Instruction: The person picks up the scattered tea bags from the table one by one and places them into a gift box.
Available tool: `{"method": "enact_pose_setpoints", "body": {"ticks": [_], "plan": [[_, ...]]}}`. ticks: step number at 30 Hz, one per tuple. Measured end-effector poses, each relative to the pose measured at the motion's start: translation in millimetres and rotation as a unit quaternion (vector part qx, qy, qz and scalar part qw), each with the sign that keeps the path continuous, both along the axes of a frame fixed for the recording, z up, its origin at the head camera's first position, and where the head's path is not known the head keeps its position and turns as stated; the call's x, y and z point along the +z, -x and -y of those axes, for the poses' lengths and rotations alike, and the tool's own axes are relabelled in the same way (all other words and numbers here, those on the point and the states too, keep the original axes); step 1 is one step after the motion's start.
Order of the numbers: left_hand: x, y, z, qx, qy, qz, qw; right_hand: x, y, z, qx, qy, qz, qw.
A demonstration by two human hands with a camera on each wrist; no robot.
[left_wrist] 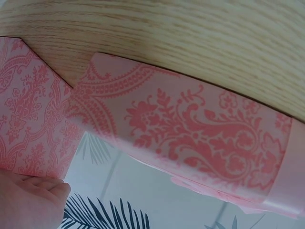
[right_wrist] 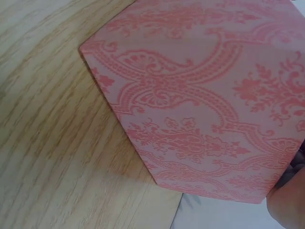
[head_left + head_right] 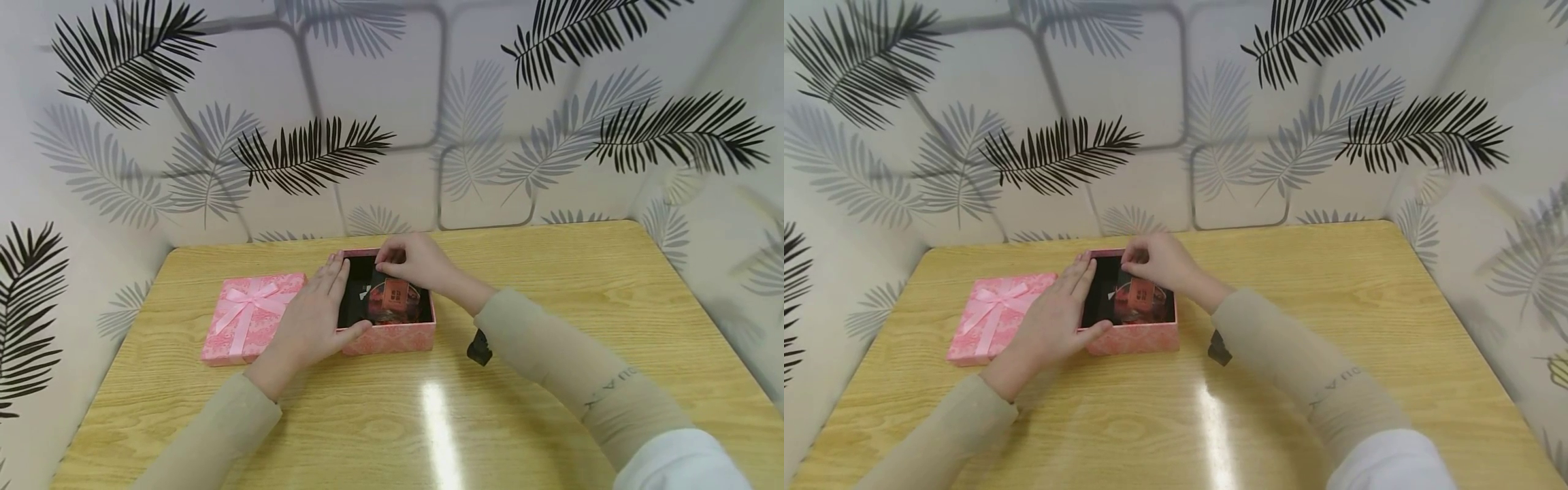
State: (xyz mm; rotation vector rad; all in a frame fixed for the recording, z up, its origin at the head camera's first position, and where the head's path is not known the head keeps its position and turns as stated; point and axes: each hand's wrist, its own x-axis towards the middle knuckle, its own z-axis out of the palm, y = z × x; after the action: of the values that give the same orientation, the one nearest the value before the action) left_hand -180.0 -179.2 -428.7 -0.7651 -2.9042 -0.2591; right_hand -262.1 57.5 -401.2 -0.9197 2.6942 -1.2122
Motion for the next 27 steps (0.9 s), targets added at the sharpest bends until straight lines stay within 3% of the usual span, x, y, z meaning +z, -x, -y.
{"method": "enact_pose_setpoints", "body": {"ticks": [12,27], "plan": [[-0.2,0.4,0.4,0.0,-0.007,-0.004,1.0,-0.2,-2.2,3.3,0.0,-0.055,-0.043,0.9976],[5.1,0.3,-0.3,0.0,0.013,0.001,0.9999,6.5,-6.9,-0.7,0.004,-0.023,-0.026,0.9994]]}}
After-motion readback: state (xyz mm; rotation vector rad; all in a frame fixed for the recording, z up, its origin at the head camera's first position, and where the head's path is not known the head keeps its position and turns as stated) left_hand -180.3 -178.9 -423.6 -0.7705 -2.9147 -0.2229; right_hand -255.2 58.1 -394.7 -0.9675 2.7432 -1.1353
